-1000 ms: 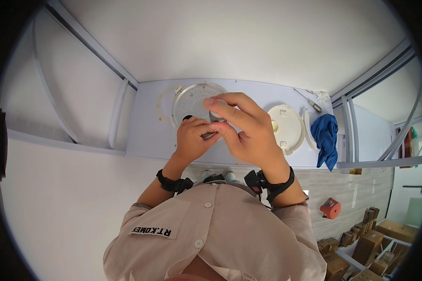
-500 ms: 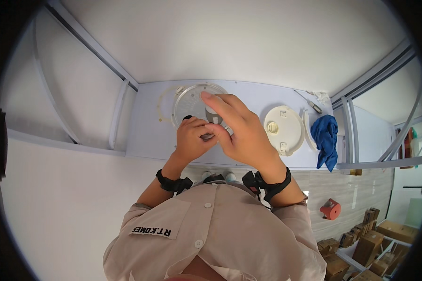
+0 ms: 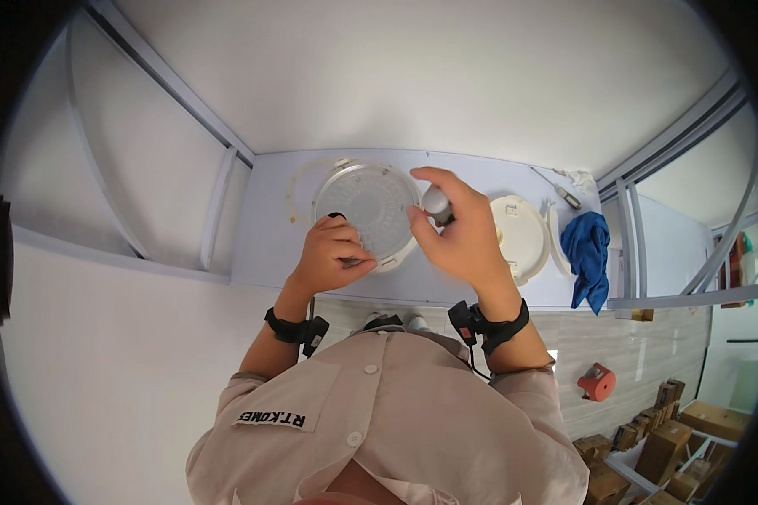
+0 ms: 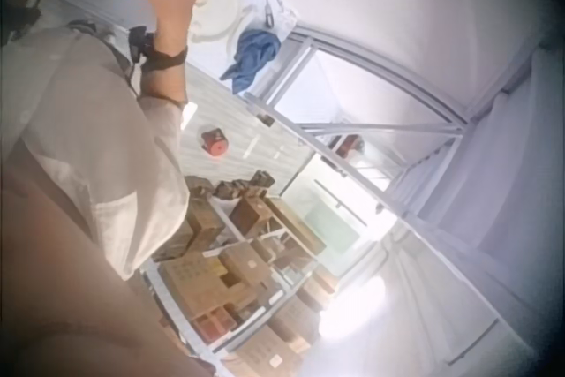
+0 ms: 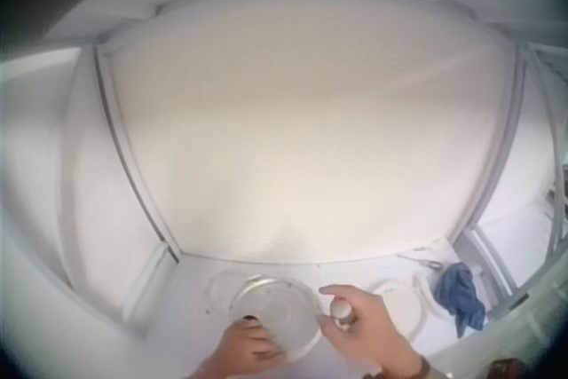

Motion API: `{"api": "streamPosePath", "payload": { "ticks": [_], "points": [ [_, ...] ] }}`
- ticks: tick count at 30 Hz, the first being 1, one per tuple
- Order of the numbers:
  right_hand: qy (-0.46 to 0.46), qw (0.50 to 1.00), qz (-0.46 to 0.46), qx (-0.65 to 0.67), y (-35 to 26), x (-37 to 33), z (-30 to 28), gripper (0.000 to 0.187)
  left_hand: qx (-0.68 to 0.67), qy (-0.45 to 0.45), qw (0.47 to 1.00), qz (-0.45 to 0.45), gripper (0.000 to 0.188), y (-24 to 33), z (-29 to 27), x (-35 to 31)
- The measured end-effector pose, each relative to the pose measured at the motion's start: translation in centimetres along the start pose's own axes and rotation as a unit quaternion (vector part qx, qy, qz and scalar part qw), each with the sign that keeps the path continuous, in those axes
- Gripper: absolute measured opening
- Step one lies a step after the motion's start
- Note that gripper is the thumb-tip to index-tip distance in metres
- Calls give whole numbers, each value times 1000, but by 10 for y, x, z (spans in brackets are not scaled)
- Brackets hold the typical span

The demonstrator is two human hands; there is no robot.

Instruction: The person uses a screwdriver to tighten screws on a white circular light fixture cover. They repeatedly insert the screwdriver into screw holes and turn it clockwise to secure the components.

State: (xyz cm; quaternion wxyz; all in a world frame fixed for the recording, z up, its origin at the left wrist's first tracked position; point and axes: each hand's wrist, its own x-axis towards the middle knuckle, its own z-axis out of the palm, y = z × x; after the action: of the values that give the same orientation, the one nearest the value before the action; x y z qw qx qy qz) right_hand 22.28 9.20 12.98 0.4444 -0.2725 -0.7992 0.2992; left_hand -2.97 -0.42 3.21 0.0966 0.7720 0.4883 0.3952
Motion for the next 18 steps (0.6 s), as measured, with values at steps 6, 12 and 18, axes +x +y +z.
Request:
{"api": "streamPosePath", "payload": {
  "ticks": [6,12,18],
  "points": [
    [-104,987,74,-102,56,-10,23,29,-9,-32,999,-8,9,5,-13,-4],
    [-135,983,88,-85,65,-20,32,28,22,-12,1000,-15,12,12,-12,-11],
    [-153,978,76,-116,64,-33,30,25,62,15,998,-12,11,12,-17,-13]
  ]
}}
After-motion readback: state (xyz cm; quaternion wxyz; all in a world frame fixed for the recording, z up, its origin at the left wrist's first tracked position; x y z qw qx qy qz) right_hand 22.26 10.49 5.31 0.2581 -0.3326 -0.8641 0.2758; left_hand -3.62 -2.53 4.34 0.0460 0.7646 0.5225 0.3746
